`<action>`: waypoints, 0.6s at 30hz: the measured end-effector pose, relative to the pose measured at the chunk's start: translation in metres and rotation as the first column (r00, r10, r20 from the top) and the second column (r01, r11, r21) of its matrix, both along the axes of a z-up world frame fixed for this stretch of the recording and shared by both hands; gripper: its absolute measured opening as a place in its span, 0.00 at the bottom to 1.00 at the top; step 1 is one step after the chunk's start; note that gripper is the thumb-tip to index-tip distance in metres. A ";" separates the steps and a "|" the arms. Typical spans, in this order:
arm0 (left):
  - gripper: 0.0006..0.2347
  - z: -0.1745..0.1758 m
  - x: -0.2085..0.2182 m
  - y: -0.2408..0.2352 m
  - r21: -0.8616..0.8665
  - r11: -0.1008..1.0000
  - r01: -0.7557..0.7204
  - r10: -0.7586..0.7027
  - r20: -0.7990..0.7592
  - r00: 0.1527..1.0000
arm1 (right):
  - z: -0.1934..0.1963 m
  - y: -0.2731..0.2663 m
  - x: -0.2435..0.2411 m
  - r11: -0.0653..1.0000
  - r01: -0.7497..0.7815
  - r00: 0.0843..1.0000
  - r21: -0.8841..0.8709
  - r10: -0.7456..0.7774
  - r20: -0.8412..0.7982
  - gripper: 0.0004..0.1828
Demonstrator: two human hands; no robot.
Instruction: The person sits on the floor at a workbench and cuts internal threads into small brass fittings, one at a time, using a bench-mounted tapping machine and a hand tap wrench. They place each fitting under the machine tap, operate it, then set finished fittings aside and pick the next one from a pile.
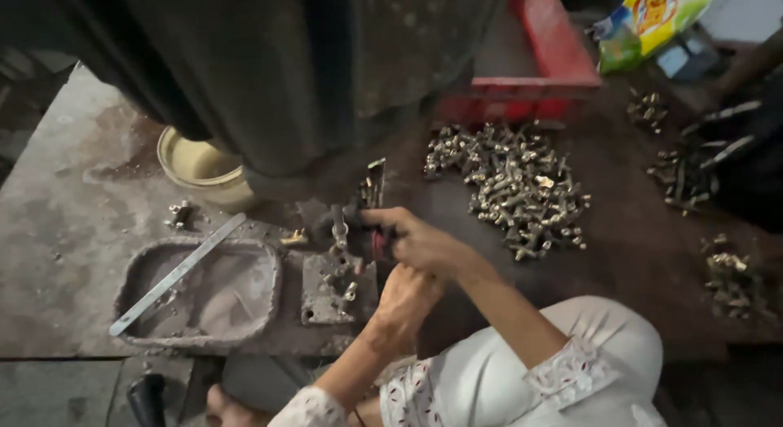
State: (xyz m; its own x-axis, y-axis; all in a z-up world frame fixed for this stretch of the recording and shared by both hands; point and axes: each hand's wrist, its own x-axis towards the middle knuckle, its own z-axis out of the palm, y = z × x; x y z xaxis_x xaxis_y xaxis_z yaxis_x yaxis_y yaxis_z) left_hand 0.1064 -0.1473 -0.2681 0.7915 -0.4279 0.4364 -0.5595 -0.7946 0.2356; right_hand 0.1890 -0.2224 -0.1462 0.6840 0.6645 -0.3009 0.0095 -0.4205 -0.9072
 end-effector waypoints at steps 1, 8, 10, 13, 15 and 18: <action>0.11 0.003 -0.003 -0.004 -0.009 1.000 -0.006 0.006 0.006 1.000 | -0.004 -0.005 -0.002 1.000 -0.006 1.000 -0.009 0.006 0.006 0.44; 0.13 0.123 -0.105 0.080 -0.428 0.881 -0.203 0.070 -0.306 0.949 | -0.049 0.015 -0.066 0.983 0.136 0.946 0.120 -0.165 0.278 0.38; 0.09 0.143 -0.122 0.122 -0.415 0.847 -0.333 0.175 -0.374 0.911 | -0.076 0.020 -0.081 0.966 0.121 0.768 0.230 -0.238 0.595 0.35; 0.09 0.158 -0.131 0.187 -0.386 0.731 -0.563 0.405 -0.420 0.813 | -0.105 0.019 -0.086 0.880 0.268 0.805 0.392 -0.429 0.411 0.33; 0.04 0.154 -0.135 0.218 -0.281 0.675 -0.682 0.517 -0.478 0.710 | -0.123 0.015 -0.086 0.898 0.245 0.643 0.366 -0.433 0.631 0.33; 0.07 0.131 -0.135 0.233 -0.152 0.748 -0.646 0.534 -0.441 0.722 | -0.119 0.010 -0.078 0.858 0.323 0.665 0.400 -0.506 0.549 0.29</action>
State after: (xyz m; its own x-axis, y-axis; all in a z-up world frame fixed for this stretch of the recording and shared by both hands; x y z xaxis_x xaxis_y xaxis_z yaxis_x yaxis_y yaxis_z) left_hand -0.0282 0.0852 -0.1375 0.9561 0.2744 0.1025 0.1680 -0.8003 0.5756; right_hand 0.1111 -0.2120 -0.2656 0.8722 0.2502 0.4202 0.4812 -0.2855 -0.8288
